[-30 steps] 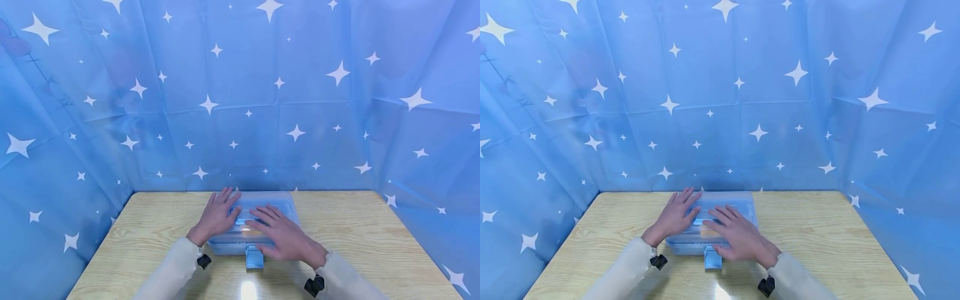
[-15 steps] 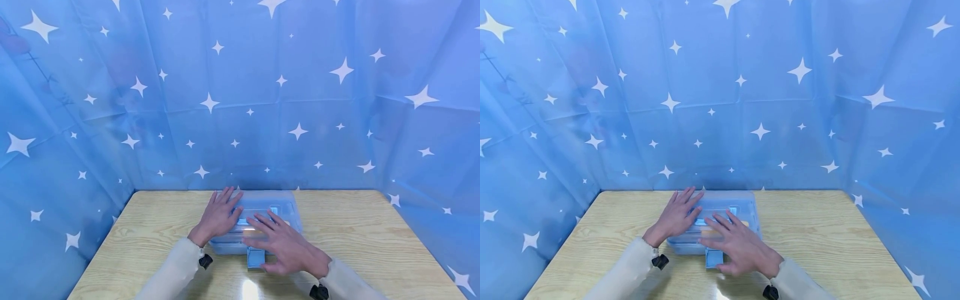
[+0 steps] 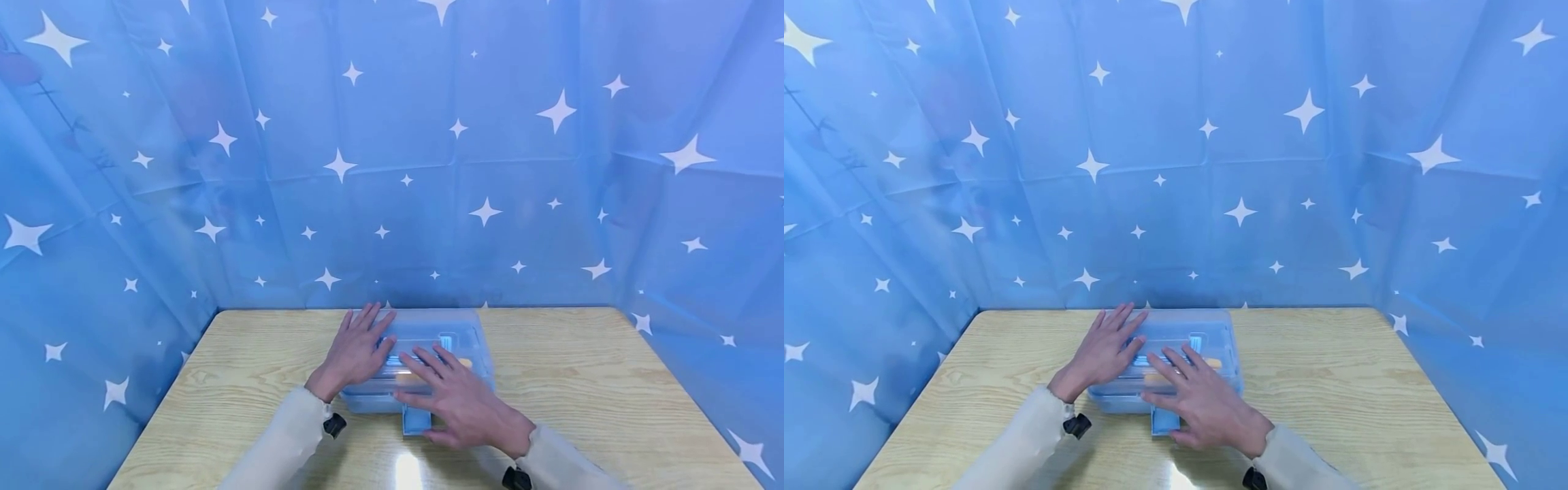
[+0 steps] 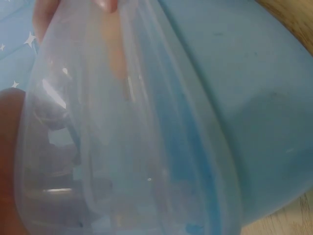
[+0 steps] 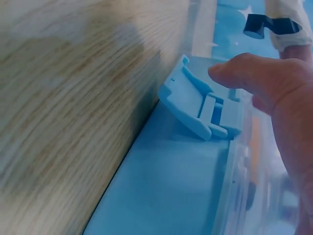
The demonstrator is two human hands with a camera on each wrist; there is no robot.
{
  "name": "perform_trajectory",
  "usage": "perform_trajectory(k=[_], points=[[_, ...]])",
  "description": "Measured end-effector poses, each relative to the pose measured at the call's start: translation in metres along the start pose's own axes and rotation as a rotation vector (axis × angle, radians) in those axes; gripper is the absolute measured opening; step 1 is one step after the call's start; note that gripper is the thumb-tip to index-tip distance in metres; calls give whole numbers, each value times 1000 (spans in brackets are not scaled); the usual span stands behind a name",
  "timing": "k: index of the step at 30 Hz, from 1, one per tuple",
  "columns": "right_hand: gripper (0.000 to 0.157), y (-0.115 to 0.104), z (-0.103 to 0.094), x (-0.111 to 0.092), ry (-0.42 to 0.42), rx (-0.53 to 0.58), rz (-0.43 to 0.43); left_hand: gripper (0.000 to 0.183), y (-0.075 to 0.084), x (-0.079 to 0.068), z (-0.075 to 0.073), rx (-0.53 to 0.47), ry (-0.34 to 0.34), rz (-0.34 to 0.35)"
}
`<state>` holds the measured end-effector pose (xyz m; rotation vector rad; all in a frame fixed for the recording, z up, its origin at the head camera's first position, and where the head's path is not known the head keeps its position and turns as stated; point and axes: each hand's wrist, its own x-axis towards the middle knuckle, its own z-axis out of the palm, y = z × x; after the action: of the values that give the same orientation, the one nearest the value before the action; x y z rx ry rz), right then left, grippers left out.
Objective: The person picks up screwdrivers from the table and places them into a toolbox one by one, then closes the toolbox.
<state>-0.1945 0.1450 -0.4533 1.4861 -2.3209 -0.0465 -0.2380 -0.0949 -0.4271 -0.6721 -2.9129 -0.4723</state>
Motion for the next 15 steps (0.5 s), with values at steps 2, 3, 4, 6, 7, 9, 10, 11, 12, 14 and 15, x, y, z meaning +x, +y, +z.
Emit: perform_trajectory(k=[2, 3, 4, 6, 7, 9, 10, 11, 12, 14, 15], points=[[74, -2, 1, 0, -8, 8, -5, 54, 0, 0, 0, 3, -2, 2], [73, -3, 1, 1, -11, 11, -9, 55, 0, 0, 0, 0, -3, 1], [72, -5, 1, 1, -16, 15, -13, 55, 0, 0, 0, 0, -2, 1], [70, -9, 2, 2, -23, 18, -13, 55, 0, 0, 0, 1, -3, -1], [69, -10, 3, 3, -25, 17, -10, 55, 0, 0, 0, 0, -2, -1], [67, -13, 4, 4, -38, -2, 0, 55, 0, 0, -1, -1, -1, -2], [66, -14, 5, 4, -48, -17, 4, 55, 0, 0, -1, 0, -1, -2], [65, -15, 5, 4, -59, -35, 11, 55, -1, 0, -1, 1, -1, -1], [65, -16, 5, 4, -71, -55, 16, 55, -1, 0, 0, 1, 0, 0], [63, -17, 6, 5, -92, -90, 23, 55, -1, 0, 0, 2, -1, -1], [63, -18, 6, 5, -100, -108, 25, 55, -1, 0, 0, 2, -2, -1]])
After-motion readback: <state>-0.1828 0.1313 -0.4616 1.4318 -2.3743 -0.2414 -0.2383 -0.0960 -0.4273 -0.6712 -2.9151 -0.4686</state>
